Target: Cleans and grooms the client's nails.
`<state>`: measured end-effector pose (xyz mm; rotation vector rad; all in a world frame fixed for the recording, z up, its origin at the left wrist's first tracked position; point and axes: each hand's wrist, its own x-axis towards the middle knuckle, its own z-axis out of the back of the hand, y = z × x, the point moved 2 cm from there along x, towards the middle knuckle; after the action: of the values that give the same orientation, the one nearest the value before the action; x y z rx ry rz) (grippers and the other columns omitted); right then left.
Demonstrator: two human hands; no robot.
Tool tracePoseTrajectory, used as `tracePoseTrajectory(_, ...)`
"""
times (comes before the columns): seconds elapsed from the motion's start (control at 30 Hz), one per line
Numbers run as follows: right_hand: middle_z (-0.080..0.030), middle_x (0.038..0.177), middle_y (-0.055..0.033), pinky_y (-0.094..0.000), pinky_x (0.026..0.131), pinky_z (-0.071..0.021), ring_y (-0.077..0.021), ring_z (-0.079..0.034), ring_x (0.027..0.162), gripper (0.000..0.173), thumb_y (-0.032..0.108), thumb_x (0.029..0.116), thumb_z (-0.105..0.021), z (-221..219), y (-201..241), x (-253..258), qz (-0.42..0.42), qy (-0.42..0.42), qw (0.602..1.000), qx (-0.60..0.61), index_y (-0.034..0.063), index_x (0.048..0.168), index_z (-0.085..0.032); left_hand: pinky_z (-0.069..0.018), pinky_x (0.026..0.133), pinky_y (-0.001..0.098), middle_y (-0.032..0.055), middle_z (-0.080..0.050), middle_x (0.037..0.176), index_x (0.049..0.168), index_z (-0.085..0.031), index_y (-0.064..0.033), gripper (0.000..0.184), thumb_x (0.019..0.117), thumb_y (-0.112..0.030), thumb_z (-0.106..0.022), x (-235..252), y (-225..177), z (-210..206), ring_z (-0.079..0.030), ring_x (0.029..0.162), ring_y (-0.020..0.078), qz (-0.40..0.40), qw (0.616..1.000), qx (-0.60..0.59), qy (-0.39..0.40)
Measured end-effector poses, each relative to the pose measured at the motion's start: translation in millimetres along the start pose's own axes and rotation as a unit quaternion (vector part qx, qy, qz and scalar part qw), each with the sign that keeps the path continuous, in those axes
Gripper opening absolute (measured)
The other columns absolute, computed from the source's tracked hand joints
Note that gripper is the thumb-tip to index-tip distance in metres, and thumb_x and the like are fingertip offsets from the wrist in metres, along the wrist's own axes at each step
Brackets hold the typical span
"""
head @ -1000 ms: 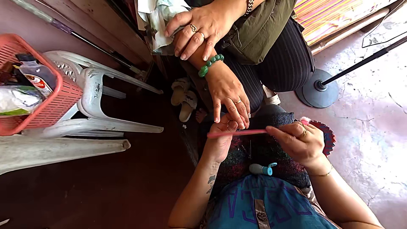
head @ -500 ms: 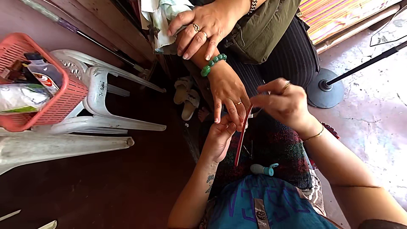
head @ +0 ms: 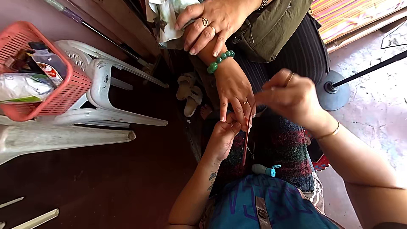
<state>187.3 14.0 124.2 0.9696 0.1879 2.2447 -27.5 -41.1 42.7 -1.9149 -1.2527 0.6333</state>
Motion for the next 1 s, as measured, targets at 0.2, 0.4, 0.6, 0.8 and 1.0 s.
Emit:
tracePoseTrajectory(0.2, -0.062, 0.083, -0.0135, -0.0299, 0.069, -0.0463, -0.0178, -0.058, 0.076, 0.012, 0.013, 0.0964, -0.07, 5, -19, -32, -0.098, -0.08, 0.992, -0.025, 0.0061, 0.097, -0.081, -0.0539, 0.093, 0.0319, 0.0033, -0.07, 0.105, 0.11, -0.071, -0.0098, 0.015, 0.1006, -0.009, -0.06, 0, 1, 2, -0.065, 0.098, 0.0122, 0.0, 1.0, 0.012, -0.002)
tracePoseTrajectory(0.4, -0.067, 0.081, -0.0091, -0.0293, 0.066, -0.0508, -0.0148, -0.062, 0.073, 0.012, 0.014, 0.097, -0.069, 2, 9, -82, -0.133, -0.107, 0.985, -0.038, 0.0089, 0.097, -0.079, -0.0543, 0.094, 0.0322, 0.002, -0.071, 0.099, 0.11, -0.072, -0.0106, 0.014, 0.1006, -0.011, -0.061, 2, 1, 4, -0.067, 0.096, 0.0114, -0.009, 1.0, 0.011, 0.01)
tracePoseTrajectory(0.6, -0.066, 0.095, -0.0049, -0.0254, 0.079, -0.0528, -0.0101, -0.062, 0.09, 0.01, 0.018, 0.0985, -0.068, -1, 19, -92, -0.111, -0.124, 0.986, 0.012, 0.0125, 0.098, -0.077, -0.0535, 0.096, 0.0337, 0.0035, -0.071, 0.098, 0.109, -0.071, -0.0095, 0.014, 0.1018, -0.013, -0.06, 3, 5, 4, -0.067, 0.096, 0.0131, -0.02, 0.999, 0.013, 0.025)
tracePoseTrajectory(0.8, -0.068, 0.092, -0.0094, -0.027, 0.079, -0.0503, -0.0128, -0.062, 0.087, 0.014, 0.012, 0.0982, -0.069, 20, -22, -90, -0.233, -0.222, 0.944, -0.077, 0.0024, 0.104, -0.077, -0.0533, 0.099, 0.0379, 0.0036, -0.07, 0.104, 0.112, -0.07, -0.0119, 0.017, 0.1021, -0.013, -0.057, -4, 0, 2, -0.066, 0.103, 0.0157, 0.003, 0.999, 0.051, -0.013)
tracePoseTrajectory(1.0, -0.067, 0.106, -0.0019, -0.0232, 0.086, -0.0553, -0.0073, -0.064, 0.099, 0.007, 0.01, 0.0968, -0.07, 17, 16, -99, -0.117, -0.174, 0.976, 0.062, 0.0114, 0.101, -0.075, -0.0584, 0.094, 0.0373, 0.0095, -0.072, 0.104, 0.112, -0.068, -0.0072, 0.018, 0.0944, -0.01, -0.07, -8, -8, -17, -0.071, 0.096, 0.0189, 0.035, 0.996, 0.0, -0.086)
